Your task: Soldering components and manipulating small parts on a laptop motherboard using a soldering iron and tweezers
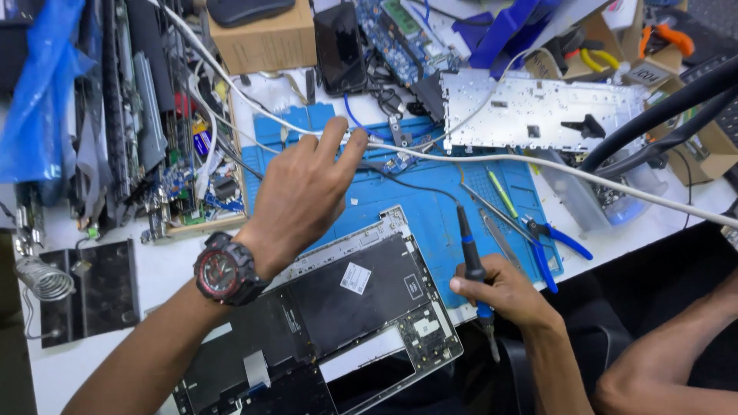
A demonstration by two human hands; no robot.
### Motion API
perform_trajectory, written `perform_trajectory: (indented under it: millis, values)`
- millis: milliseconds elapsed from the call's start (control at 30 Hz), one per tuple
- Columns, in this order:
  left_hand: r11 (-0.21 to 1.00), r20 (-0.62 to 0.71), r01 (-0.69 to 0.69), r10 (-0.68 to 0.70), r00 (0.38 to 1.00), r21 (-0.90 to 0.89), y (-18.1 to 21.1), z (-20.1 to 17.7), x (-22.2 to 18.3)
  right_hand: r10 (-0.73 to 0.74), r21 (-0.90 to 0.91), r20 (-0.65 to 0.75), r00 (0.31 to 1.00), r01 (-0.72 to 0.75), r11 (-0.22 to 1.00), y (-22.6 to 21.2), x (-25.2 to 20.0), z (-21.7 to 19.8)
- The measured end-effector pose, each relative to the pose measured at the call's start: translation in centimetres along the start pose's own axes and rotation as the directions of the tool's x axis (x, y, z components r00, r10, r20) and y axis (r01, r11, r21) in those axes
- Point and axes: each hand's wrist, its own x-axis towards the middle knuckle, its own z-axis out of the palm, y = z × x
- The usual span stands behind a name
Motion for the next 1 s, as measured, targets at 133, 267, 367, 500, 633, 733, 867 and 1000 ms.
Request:
perform_trajectory:
  millis: [133, 267, 367, 500, 633, 733, 867, 1000]
  values:
    - [1.000, -0.076, 0.011, -0.010, 0.997, 0.014, -0.1, -1.3, -1.6, -0.019, -0.023, 0.087, 0.996, 0.021, 1.000, 0.2, -0.5, -0.1]
    - [0.992, -0.071, 0.073, -0.081, 0.994, -0.105, -0.7, -2.4, -3.3, -0.067, -0.019, 0.184, 0.981, 0.072, 0.997, -0.5, -0.6, 0.2]
    - [0.985, -0.019, 0.116, -0.120, 0.993, -0.130, -0.8, -2.8, -4.9, -0.103, 0.013, 0.244, 0.964, 0.103, 0.995, -0.7, -0.8, 0.6]
    - [0.977, 0.063, 0.143, -0.135, 0.989, -0.158, -0.6, -2.5, -6.6, -0.104, 0.009, 0.276, 0.956, 0.105, 0.994, -0.8, -1.4, 0.6]
    - [0.948, 0.182, 0.145, -0.095, 0.979, -0.285, 1.1, -4.1, -7.5, -0.129, -0.020, 0.292, 0.947, 0.141, 0.990, -2.7, -1.4, 1.6]
    - [0.878, 0.173, 0.089, -0.007, 0.985, -0.470, 3.0, -6.2, -8.3, -0.222, -0.011, 0.378, 0.899, 0.244, 0.970, -5.0, -1.4, 2.7]
    - [0.792, 0.209, -0.004, 0.166, 0.964, -0.611, 4.3, -7.1, -9.4, -0.296, -0.016, 0.437, 0.849, 0.337, 0.941, -8.2, -1.5, 3.8]
    - [0.792, 0.163, -0.072, 0.212, 0.964, -0.606, 4.4, -6.9, -10.2, -0.429, 0.101, 0.462, 0.776, 0.434, 0.895, -11.7, -2.2, 4.6]
